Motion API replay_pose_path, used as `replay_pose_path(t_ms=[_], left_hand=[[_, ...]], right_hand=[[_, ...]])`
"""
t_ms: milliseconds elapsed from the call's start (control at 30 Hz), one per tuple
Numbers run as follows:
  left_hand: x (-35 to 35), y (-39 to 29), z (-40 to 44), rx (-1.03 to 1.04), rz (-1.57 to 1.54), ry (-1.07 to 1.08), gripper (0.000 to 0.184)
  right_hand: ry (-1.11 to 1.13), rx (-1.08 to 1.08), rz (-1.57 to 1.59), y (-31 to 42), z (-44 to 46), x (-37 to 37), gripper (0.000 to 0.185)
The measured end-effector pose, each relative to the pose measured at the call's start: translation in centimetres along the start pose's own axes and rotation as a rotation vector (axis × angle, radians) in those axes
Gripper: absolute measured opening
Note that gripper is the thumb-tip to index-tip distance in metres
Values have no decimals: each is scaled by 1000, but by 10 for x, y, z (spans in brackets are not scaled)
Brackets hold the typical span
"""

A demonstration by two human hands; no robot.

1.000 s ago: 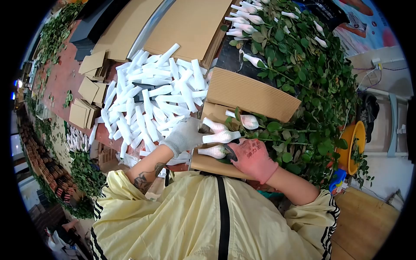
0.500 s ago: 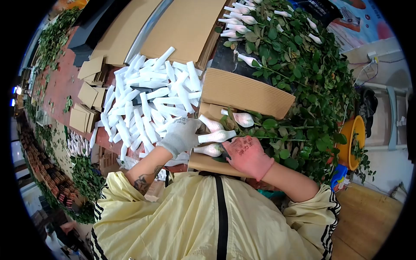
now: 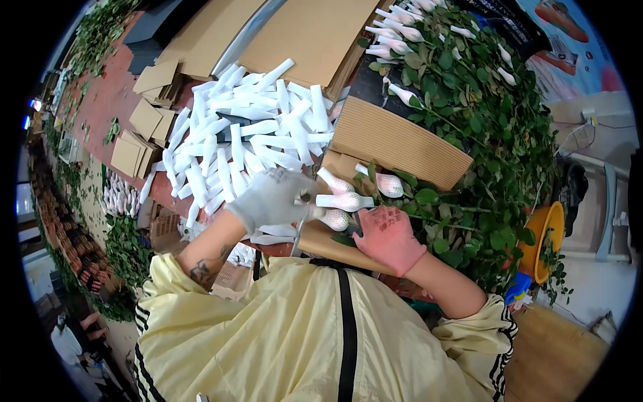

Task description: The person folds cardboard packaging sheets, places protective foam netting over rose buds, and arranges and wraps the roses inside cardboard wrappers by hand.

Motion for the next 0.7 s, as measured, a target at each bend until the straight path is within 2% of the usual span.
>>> replay_pose_path(t_ms=[33, 100, 133, 167, 233, 300, 367, 433, 500, 567, 633, 700], left_hand=[[2, -6, -2, 1, -2, 6, 38], [7, -17, -4, 4, 323, 239, 35], [17, -7, -7, 163, 155, 64, 35], [25, 7, -8, 165, 155, 64, 35], [26, 13, -5, 195, -32, 67, 32], [24, 9, -5, 212, -15, 90, 28], [21, 8, -4, 237, 8, 125, 23], [15, 14, -1, 213, -186, 174, 19], [12, 22, -1, 304, -205, 153, 16], [5, 20, -6, 200, -215, 155, 15], [5, 21, -12, 221, -202, 162, 14], [3, 20, -13, 139, -100, 210, 14]], right_hand=[[4, 6, -20, 1, 0, -2, 30], [7, 8, -41, -1, -1, -1, 29], [31, -26, 30, -6, -3, 2, 28], [57, -59, 102, -10, -5, 4, 28], [80, -53, 110, -14, -10, 1, 29], [103, -40, 117, -16, -13, 0, 29], [58, -60, 144, -15, -14, 1, 30], [25, -55, 151, -15, -14, 2, 29], [-10, -40, 157, -16, -15, 6, 28], [37, -10, 140, -17, -15, 13, 26], [4, -6, 155, -16, -17, 13, 27], [0, -25, 175, -17, -17, 13, 28]])
Point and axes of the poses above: each hand's wrist, its own z-axis towards the middle knuckle, its own x-axis out of the palm, y = z × x, the point moved 2 cm from there along z, towards the middle knuckle, and after that the axes turned 11 degrees about -y, right-handed, at the moved point
